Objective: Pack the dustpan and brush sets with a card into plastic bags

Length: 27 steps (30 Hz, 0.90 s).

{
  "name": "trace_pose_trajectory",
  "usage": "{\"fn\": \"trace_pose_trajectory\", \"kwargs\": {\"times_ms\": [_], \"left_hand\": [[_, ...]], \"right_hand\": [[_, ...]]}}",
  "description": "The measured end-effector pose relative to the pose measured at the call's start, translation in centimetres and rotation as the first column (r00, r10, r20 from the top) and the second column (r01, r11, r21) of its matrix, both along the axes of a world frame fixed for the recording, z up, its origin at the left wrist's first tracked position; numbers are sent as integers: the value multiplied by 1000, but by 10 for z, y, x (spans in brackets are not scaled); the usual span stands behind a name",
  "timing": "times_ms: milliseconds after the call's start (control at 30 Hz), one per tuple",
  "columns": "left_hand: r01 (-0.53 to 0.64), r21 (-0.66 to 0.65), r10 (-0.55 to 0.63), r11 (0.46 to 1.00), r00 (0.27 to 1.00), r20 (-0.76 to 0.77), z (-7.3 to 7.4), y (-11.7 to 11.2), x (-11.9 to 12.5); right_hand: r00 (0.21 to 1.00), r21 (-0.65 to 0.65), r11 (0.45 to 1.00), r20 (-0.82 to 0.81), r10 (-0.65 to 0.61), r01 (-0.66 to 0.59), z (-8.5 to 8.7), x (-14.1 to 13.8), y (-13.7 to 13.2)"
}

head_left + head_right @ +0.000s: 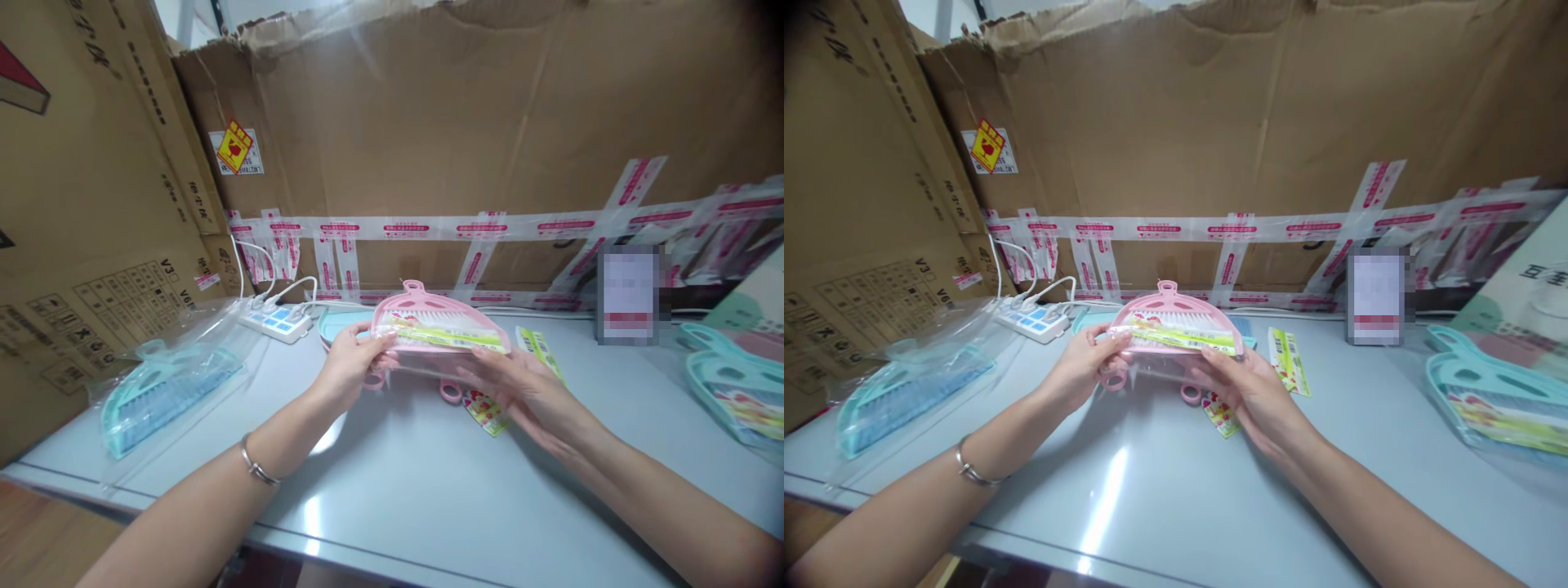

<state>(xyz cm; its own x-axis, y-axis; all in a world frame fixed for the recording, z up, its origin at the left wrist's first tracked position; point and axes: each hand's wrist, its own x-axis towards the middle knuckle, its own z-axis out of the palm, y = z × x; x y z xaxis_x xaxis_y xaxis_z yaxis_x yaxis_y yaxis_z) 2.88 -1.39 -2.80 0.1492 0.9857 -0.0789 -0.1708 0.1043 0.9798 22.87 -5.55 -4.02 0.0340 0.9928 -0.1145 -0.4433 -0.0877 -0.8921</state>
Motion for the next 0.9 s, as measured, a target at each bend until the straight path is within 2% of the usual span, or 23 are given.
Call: {"fn": "trace_pose_trajectory", "kwargs": {"times_ms": [167,300,367,433,500,533,567,633,733,833,900], "left_hand": [[64,-33,-67,997,994,-88,-3,0,2],[125,-11,-124,992,959,-253,-3,1,-1],[221,41,-199,974,932,-303,1,3,-9],[412,127,-353,902,874,-333,7,4,-20],[598,256,-461,760,772,-438,14,6,-31],[652,328,-444,684,729,-522,17,6,-34],[674,400,-375,621,703,-604,18,7,-36],[648,536,-160,541,706,-690,18,8,-35],[510,708,66,488,788,-612,9,10,-28],[287,821,150,493,902,-405,-1,11,-19],[152,836,182,528,941,-286,-6,10,-15]], "right_hand": [[990,-91,986,10,-139,139,-7,5,7],[985,-181,971,-53,-167,155,-8,6,9],[977,-179,970,-104,-185,164,-6,5,9],[966,-168,969,-150,-208,183,-4,5,8],[961,-165,969,-177,-215,186,-2,5,8],[960,-160,971,-185,-208,180,-1,5,7],[963,-147,975,-189,-192,166,0,5,6],[973,-98,987,-180,-145,129,1,5,5],[990,16,996,-115,-83,85,2,4,1],[1000,114,993,3,-15,14,3,3,-4],[996,135,990,87,19,-31,3,2,-6]]}}
